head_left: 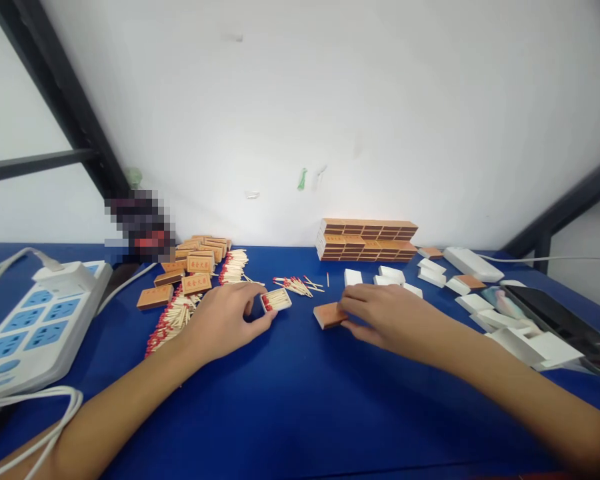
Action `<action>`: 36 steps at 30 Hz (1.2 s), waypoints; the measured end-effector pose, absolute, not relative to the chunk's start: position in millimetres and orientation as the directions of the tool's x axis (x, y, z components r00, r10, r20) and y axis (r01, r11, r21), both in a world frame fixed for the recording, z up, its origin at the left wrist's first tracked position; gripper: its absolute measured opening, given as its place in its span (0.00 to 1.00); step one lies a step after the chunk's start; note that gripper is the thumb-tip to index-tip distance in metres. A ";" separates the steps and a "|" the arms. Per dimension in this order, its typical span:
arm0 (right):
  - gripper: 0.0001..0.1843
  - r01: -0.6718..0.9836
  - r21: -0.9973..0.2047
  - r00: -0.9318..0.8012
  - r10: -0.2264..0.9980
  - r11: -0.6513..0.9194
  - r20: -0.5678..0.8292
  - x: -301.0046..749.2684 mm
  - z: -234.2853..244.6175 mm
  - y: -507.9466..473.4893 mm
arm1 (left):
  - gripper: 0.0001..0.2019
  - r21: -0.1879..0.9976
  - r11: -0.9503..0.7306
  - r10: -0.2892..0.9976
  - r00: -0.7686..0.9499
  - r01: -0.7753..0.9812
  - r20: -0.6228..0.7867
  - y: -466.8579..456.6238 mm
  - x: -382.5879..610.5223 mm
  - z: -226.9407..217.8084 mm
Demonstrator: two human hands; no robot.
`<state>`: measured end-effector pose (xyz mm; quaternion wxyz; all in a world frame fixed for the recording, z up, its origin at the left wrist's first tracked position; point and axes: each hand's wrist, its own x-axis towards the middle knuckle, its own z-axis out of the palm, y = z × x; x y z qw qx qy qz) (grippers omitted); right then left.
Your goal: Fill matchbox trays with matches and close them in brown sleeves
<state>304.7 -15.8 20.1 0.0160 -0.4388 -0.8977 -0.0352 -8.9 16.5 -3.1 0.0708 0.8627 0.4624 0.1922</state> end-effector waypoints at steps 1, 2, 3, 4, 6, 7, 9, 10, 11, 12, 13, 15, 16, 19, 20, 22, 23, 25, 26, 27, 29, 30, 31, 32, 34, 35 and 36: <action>0.07 0.797 -0.006 -0.603 0.797 0.604 0.046 305.5 17.8 -17.9 | 0.15 0.310 -0.568 0.821 0.499 0.762 0.278 17.5 -9.2 -4.2; 0.11 0.802 -0.079 -0.591 0.806 0.591 0.037 305.6 17.2 -17.2 | 0.15 0.318 -0.580 0.813 0.506 0.750 0.288 18.1 -9.6 -5.3; 0.16 0.799 -0.161 -0.583 0.812 0.579 0.023 305.3 17.9 -14.4 | 0.15 0.322 -0.596 0.801 0.518 0.736 0.300 18.5 -9.9 -6.4; 0.20 0.787 -0.244 -0.585 0.811 0.567 -0.001 304.5 19.4 -9.9 | 0.14 0.322 -0.612 0.789 0.531 0.722 0.310 18.6 -10.2 -7.3; 0.20 0.746 -0.372 -0.613 0.788 0.552 -0.059 301.3 22.9 0.9 | 0.14 0.320 -0.636 0.770 0.548 0.702 0.327 18.5 -10.5 -8.6; 0.18 0.728 -0.410 -0.628 0.775 0.549 -0.077 298.9 23.8 6.0 | 0.14 0.320 -0.641 0.766 0.550 0.698 0.333 18.3 -10.5 -9.0; 0.15 0.711 -0.443 -0.635 0.770 0.547 -0.068 292.3 22.6 13.2 | 0.14 0.329 -0.639 0.767 0.543 0.696 0.342 17.6 -10.1 -9.2; 0.15 0.709 -0.447 -0.624 0.781 0.546 -0.035 288.5 20.3 14.8 | 0.14 0.336 -0.635 0.770 0.538 0.695 0.342 17.1 -9.8 -9.2; 0.15 0.707 -0.449 -0.608 0.794 0.546 0.008 284.9 17.0 15.2 | 0.14 0.344 -0.631 0.774 0.535 0.696 0.337 16.4 -9.3 -9.1; 0.14 0.704 -0.453 -0.590 0.805 0.547 0.055 281.5 13.0 14.4 | 0.14 0.350 -0.626 0.779 0.537 0.697 0.325 15.7 -8.8 -9.1; 0.14 0.698 -0.460 -0.574 0.813 0.548 0.098 278.8 8.7 12.8 | 0.14 0.354 -0.625 0.780 0.542 0.696 0.312 14.9 -8.3 -9.2; 0.13 0.683 -0.483 -0.546 0.822 0.548 0.163 275.7 0.3 8.3 | 0.14 0.357 -0.631 0.776 0.559 0.689 0.294 13.3 -7.4 -9.8; 0.13 0.674 -0.496 -0.537 0.824 0.547 0.180 275.3 -3.1 6.1 | 0.14 0.357 -0.636 0.771 0.565 0.684 0.293 12.5 -6.9 -10.2; 0.15 0.651 -0.527 -0.524 0.826 0.547 0.210 276.9 -9.3 1.7 | 0.15 0.362 -0.647 0.762 0.574 0.671 0.300 11.0 -5.8 -11.5; 0.15 0.642 -0.530 -0.524 0.822 0.553 0.223 277.8 -10.2 1.1 | 0.15 0.362 -0.650 0.760 0.576 0.668 0.302 10.6 -5.5 -11.7; 0.16 0.627 -0.528 -0.529 0.811 0.573 0.251 279.1 -11.1 0.4 | 0.14 0.355 -0.666 0.746 0.585 0.656 0.318 9.7 -5.2 -12.0; 0.17 0.621 -0.520 -0.534 0.802 0.587 0.267 279.3 -11.4 0.0 | 0.14 0.347 -0.678 0.735 0.591 0.648 0.332 9.2 -5.1 -12.1; 0.16 0.609 -0.493 -0.551 0.779 0.621 0.301 279.2 -11.8 -1.4 | 0.12 0.323 -0.704 0.709 0.605 0.632 0.362 8.3 -5.2 -12.8; 0.16 0.602 -0.477 -0.560 0.764 0.640 0.320 278.9 -12.0 -2.4 | 0.11 0.308 -0.718 0.694 0.614 0.624 0.375 7.9 -5.3 -13.4; 0.17 0.596 -0.460 -0.568 0.750 0.659 0.338 278.6 -12.1 -3.7 | 0.11 0.295 -0.730 0.681 0.622 0.617 0.387 7.6 -5.4 -14.1; 0.17 0.587 -0.429 -0.577 0.726 0.687 0.374 278.1 -12.2 -6.2 | 0.12 0.282 -0.742 0.667 0.629 0.608 0.399 7.4 -5.5 -15.2; 0.18 0.583 -0.420 -0.577 0.719 0.695 0.388 278.1 -12.0 -7.4 | 0.13 0.283 -0.743 0.666 0.628 0.606 0.404 7.4 -5.4 -15.4; 0.19 0.580 -0.415 -0.574 0.713 0.701 0.402 278.3 -11.7 -8.3 | 0.14 0.289 -0.741 0.669 0.625 0.606 0.403 7.5 -5.1 -15.4; 0.19 0.576 -0.414 -0.571 0.709 0.705 0.414 278.7 -11.3 -9.1 | 0.14 0.299 -0.737 0.674 0.622 0.606 0.399 7.5 -4.8 -15.1; 0.19 0.568 -0.412 -0.564 0.701 0.713 0.437 279.9 -10.2 -10.3 | 0.13 0.331 -0.730 0.683 0.619 0.598 0.388 7.2 -3.7 -14.0; 0.20 0.566 -0.406 -0.563 0.696 0.718 0.445 280.7 -9.6 -10.9 | 0.12 0.349 -0.731 0.682 0.621 0.586 0.386 7.0 -3.1 -13.4; 0.20 0.567 -0.397 -0.563 0.691 0.722 0.452 281.6 -8.9 -11.6 | 0.13 0.365 -0.736 0.677 0.624 0.570 0.391 6.7 -2.4 -12.9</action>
